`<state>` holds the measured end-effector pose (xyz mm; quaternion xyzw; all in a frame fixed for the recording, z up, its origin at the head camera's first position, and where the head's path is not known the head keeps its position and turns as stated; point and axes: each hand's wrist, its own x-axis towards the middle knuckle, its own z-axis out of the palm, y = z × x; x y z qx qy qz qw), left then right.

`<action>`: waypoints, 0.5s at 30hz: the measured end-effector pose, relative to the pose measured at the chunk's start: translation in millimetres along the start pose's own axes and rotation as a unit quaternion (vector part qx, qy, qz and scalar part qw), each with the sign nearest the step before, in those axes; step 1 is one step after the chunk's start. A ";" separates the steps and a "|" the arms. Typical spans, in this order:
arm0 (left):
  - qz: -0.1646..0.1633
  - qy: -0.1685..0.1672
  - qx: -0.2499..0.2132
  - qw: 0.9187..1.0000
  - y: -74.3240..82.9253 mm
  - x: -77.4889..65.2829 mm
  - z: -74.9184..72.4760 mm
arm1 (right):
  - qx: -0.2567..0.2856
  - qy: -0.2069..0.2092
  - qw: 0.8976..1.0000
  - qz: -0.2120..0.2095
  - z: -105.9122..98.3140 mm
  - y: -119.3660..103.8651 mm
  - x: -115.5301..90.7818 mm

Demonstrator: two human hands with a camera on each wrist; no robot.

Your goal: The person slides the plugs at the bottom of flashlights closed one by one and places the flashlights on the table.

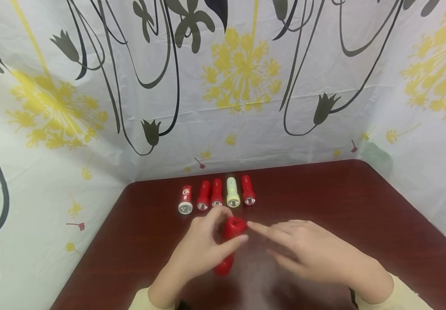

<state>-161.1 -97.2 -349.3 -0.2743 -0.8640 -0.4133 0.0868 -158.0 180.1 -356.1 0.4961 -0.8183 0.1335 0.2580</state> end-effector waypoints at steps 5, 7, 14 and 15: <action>-0.024 0.038 0.044 0.998 -3.6 26.1 1.1 | -0.012 -0.023 0.999 0.042 3.5 4.2 -16.3; -0.049 0.042 0.060 0.996 -5.0 40.5 3.1 | -0.012 -0.039 0.997 0.061 5.7 4.8 -23.6; -0.122 0.054 0.080 0.988 -17.3 110.2 20.1 | 0.030 -0.056 0.990 0.126 12.0 4.7 -45.8; -0.130 0.056 0.079 0.987 -19.8 121.0 23.6 | 0.036 -0.056 0.988 0.136 12.6 4.5 -48.3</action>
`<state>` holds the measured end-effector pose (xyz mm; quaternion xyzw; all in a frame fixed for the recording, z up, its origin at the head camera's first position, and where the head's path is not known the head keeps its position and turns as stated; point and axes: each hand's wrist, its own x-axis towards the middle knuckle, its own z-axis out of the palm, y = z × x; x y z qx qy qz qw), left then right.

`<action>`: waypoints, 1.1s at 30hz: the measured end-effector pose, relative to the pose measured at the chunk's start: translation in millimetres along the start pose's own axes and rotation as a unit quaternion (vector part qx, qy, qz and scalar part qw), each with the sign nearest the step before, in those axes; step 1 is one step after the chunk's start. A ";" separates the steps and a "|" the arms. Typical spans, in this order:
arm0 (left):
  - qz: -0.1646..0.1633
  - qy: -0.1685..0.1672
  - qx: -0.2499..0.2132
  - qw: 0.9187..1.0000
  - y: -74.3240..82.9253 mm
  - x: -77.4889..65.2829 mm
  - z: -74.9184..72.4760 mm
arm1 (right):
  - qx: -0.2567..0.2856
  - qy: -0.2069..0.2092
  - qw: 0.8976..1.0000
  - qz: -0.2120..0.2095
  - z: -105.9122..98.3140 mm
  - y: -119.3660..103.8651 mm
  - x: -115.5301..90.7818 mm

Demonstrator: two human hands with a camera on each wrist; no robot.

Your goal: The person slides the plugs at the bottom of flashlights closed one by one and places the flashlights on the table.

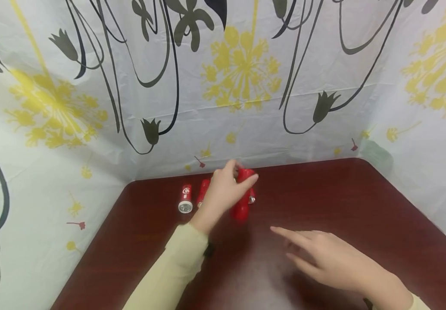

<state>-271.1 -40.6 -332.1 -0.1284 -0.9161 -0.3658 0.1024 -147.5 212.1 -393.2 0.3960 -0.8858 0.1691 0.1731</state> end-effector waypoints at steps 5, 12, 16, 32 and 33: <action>-0.018 0.002 0.012 1.000 3.7 52.2 34.8 | 0.026 -0.014 0.998 0.047 1.0 3.4 -11.8; -0.026 -0.007 0.091 0.996 -4.9 108.2 89.0 | 0.044 -0.028 0.996 0.066 2.1 4.4 -15.6; -0.016 -0.035 0.145 0.989 -14.1 134.3 118.6 | 0.035 -0.037 0.995 0.081 1.1 5.6 -14.7; -0.046 -0.100 0.235 0.966 -43.5 162.7 164.3 | 0.073 -0.084 0.987 0.116 0.5 5.7 -21.2; -0.048 -0.104 0.239 0.964 -42.7 162.4 164.2 | 0.073 -0.084 0.987 0.116 0.3 5.8 -21.2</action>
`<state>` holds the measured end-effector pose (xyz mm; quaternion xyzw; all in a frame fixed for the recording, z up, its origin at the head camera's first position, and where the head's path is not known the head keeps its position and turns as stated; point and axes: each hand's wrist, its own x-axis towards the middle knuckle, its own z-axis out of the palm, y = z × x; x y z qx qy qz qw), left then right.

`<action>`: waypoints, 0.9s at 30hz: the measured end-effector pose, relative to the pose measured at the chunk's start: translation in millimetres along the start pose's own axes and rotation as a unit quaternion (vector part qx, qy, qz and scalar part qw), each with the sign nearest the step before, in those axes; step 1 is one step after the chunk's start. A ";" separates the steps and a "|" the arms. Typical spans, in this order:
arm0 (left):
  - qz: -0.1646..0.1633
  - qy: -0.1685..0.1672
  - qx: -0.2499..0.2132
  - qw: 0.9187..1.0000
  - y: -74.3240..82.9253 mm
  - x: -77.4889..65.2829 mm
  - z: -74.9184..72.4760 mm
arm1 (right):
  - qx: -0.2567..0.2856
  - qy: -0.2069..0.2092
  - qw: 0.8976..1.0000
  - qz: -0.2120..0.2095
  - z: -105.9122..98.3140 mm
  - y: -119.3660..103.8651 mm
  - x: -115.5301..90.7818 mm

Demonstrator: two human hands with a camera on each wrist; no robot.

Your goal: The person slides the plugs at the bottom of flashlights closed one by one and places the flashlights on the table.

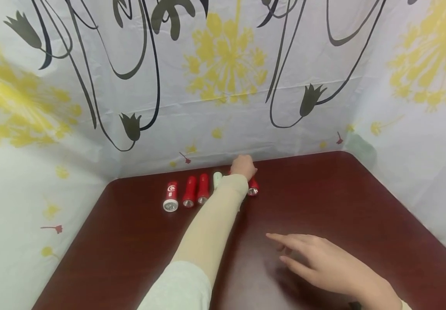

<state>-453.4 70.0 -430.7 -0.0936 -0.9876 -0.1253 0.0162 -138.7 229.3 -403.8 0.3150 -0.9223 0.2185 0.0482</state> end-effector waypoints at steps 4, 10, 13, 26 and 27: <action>0.005 -0.012 0.020 1.000 2.2 -10.3 -6.9 | 0.004 0.000 1.000 -0.004 0.1 -3.1 1.6; 0.014 -0.009 0.053 0.998 1.9 -11.1 -2.6 | 0.012 -0.005 1.000 -0.015 0.6 -7.9 7.0; 0.012 -0.022 0.053 0.998 2.9 -7.1 -2.6 | 0.008 -0.002 1.000 -0.018 0.6 -8.8 8.1; 0.044 -0.002 0.076 0.996 4.9 15.6 7.7 | -0.010 0.011 0.999 -0.040 -3.4 -8.8 6.2; 0.045 -0.009 0.073 0.996 8.5 5.4 -2.5 | -0.011 0.008 0.999 -0.036 -4.1 -9.1 6.2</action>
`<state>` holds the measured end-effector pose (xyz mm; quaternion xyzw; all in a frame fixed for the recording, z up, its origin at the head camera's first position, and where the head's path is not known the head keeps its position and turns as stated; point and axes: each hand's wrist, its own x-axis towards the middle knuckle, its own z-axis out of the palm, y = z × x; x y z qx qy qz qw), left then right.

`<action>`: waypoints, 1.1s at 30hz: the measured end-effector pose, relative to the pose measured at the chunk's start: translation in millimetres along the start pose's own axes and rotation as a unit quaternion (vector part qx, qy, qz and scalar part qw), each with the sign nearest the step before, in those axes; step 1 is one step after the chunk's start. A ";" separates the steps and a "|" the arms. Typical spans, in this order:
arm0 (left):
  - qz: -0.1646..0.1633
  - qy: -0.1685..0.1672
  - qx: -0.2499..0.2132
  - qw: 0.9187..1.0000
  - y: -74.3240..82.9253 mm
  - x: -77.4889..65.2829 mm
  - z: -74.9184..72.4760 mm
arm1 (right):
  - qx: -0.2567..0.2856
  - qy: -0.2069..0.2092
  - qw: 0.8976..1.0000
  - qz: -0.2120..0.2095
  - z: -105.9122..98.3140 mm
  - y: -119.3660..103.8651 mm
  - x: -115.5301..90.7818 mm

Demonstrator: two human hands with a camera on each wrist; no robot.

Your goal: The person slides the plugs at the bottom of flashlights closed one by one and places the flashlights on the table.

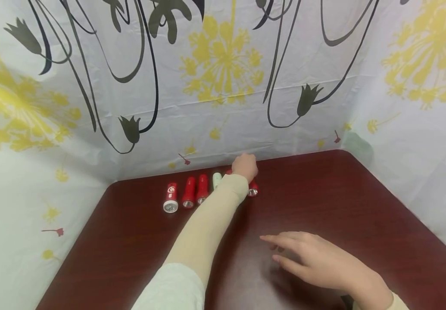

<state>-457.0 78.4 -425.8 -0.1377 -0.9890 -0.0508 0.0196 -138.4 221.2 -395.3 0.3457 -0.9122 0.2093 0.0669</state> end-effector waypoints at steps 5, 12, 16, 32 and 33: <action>0.023 0.016 0.022 0.999 1.0 -29.9 -31.1 | -0.010 -0.007 1.000 0.021 -4.3 2.7 5.4; 0.059 0.055 0.052 0.995 -10.2 -69.6 -57.6 | -0.063 0.050 0.997 0.003 -15.6 17.9 14.9; 0.066 0.078 0.055 0.993 -26.4 -103.5 -64.4 | -0.069 0.065 0.995 0.005 -23.3 27.4 22.8; 0.083 0.098 -0.022 0.991 -69.8 -222.0 -82.6 | -0.088 0.059 0.987 0.124 -12.9 39.5 48.9; 0.090 0.087 -0.020 0.992 -72.0 -227.8 -80.1 | -0.086 0.057 0.985 0.139 -10.7 41.0 47.8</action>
